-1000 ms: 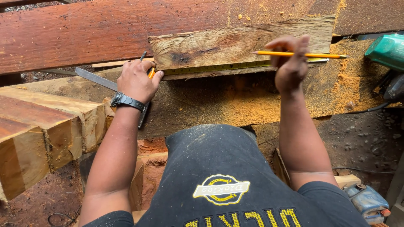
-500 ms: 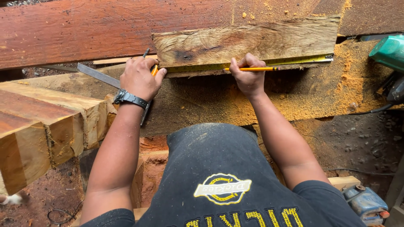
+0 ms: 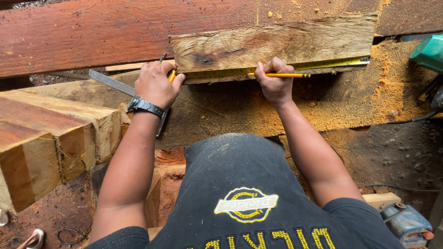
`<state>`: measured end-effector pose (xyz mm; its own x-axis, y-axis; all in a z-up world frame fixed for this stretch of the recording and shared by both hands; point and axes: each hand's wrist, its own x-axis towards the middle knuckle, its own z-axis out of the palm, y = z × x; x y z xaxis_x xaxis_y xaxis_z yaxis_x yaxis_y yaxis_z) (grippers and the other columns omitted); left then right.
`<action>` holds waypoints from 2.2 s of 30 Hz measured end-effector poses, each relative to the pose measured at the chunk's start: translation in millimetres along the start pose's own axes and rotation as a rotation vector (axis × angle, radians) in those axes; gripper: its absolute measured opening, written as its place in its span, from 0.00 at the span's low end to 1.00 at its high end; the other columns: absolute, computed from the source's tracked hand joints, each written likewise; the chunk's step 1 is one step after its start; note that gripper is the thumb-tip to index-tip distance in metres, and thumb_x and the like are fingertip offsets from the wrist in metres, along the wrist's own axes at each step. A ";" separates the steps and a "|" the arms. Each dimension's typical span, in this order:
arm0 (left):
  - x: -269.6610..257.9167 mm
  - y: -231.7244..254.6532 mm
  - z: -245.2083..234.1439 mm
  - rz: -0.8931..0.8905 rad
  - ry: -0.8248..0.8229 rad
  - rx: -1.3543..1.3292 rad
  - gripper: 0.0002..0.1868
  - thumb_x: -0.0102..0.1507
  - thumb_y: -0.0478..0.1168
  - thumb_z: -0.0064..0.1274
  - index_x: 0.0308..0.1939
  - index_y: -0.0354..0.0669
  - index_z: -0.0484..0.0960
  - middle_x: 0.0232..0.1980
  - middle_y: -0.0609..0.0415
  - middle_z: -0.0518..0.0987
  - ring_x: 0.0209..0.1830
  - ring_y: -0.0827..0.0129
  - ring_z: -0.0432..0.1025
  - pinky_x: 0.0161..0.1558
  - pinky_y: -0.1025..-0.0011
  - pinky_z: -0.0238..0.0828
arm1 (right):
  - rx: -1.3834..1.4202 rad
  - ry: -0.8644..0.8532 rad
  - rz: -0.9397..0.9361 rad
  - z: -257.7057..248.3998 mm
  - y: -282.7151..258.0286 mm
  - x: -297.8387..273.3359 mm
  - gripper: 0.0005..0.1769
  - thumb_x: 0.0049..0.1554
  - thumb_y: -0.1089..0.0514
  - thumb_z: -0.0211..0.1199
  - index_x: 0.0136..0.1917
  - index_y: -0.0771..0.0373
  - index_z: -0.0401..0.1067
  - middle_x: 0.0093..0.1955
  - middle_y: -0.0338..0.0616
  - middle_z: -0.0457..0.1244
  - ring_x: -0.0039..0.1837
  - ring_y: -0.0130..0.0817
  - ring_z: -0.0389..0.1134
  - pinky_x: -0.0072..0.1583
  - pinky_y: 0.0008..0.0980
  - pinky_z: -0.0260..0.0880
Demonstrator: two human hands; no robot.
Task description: The person measures and marks a piece of wood using a tape measure, pencil, and square. They then use a circular saw to cut the wood along the marked line. Finally, the person moves the cut piece of wood aside.
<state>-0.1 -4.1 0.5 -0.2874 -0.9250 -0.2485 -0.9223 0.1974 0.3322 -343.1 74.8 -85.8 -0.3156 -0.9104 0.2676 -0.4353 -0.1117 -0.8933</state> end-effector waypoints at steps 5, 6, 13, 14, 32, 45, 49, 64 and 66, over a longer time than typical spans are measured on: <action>0.6 -0.2 -0.7 0.008 0.004 0.003 0.15 0.65 0.54 0.63 0.50 0.54 0.88 0.43 0.51 0.81 0.53 0.49 0.75 0.49 0.47 0.78 | -0.013 -0.016 -0.011 0.2 -3.9 -1.7 0.19 0.55 0.69 0.73 0.28 0.62 0.67 0.26 0.48 0.65 0.29 0.41 0.67 0.36 0.33 0.63; 1.4 0.4 -0.4 0.009 0.003 0.005 0.15 0.65 0.54 0.63 0.50 0.55 0.88 0.43 0.51 0.81 0.53 0.49 0.75 0.49 0.47 0.78 | -0.012 -0.025 -0.001 -0.5 -3.9 -1.6 0.18 0.54 0.69 0.72 0.29 0.63 0.67 0.26 0.49 0.65 0.29 0.39 0.66 0.36 0.34 0.63; -4.2 1.3 -3.8 0.006 -0.014 0.017 0.16 0.66 0.56 0.62 0.51 0.54 0.87 0.45 0.50 0.81 0.54 0.50 0.75 0.51 0.48 0.76 | -0.012 -0.077 0.031 -5.6 -0.6 -2.1 0.19 0.54 0.69 0.72 0.27 0.63 0.66 0.25 0.50 0.64 0.28 0.38 0.66 0.34 0.34 0.61; -5.8 2.4 -5.3 0.020 -0.046 0.011 0.18 0.67 0.56 0.61 0.53 0.52 0.86 0.47 0.47 0.81 0.56 0.46 0.74 0.53 0.44 0.75 | 0.026 -0.070 0.084 -10.9 3.9 -3.7 0.20 0.54 0.68 0.73 0.27 0.63 0.66 0.23 0.49 0.62 0.26 0.36 0.64 0.32 0.33 0.61; -114.5 60.3 82.3 -0.117 -0.591 -0.159 0.20 0.72 0.57 0.39 0.52 0.56 0.84 0.54 0.50 0.80 0.56 0.54 0.71 0.48 0.49 0.73 | 0.254 0.220 0.083 -137.3 -167.2 -60.5 0.20 0.63 0.66 0.55 0.36 0.58 0.48 0.24 0.47 0.48 0.24 0.33 0.51 0.29 0.32 0.49; -124.1 -66.4 74.7 -0.506 -0.178 -0.083 0.29 0.52 0.46 0.54 0.58 0.52 0.72 0.55 0.41 0.74 0.55 0.39 0.72 0.50 0.41 0.71 | 0.296 0.202 0.336 -116.7 -139.1 -78.5 0.20 0.67 0.59 0.57 0.35 0.57 0.54 0.28 0.46 0.56 0.27 0.32 0.58 0.28 0.28 0.56; -104.8 -62.8 59.4 -0.518 -0.282 -0.075 0.23 0.51 0.42 0.63 0.49 0.48 0.75 0.53 0.45 0.79 0.50 0.47 0.75 0.50 0.49 0.72 | 0.245 0.155 0.394 -117.7 -134.6 -79.5 0.20 0.67 0.58 0.59 0.35 0.59 0.58 0.29 0.47 0.58 0.27 0.31 0.60 0.30 0.27 0.61; -95.6 37.8 44.4 -0.023 0.527 -0.438 0.45 0.57 0.35 0.54 0.79 0.56 0.57 0.55 0.48 0.62 0.41 0.66 0.68 0.29 0.71 0.79 | 0.280 0.150 0.493 -123.8 -118.1 -85.9 0.19 0.68 0.56 0.61 0.36 0.57 0.61 0.32 0.44 0.61 0.30 0.28 0.63 0.31 0.24 0.63; -122.0 79.7 31.5 -0.034 0.792 -0.752 0.40 0.54 0.25 0.45 0.74 0.34 0.67 0.48 0.47 0.64 0.42 0.63 0.63 0.40 0.70 0.66 | 0.274 0.099 0.331 -127.9 -109.1 -87.4 0.19 0.72 0.62 0.59 0.36 0.61 0.66 0.27 0.49 0.63 0.27 0.28 0.64 0.30 0.21 0.66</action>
<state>-46.6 134.7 28.6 0.2313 -0.9258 0.2989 -0.4551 0.1685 0.8743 -375.8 217.6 34.5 -0.4857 -0.8737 -0.0276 -0.0620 0.0659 -0.9959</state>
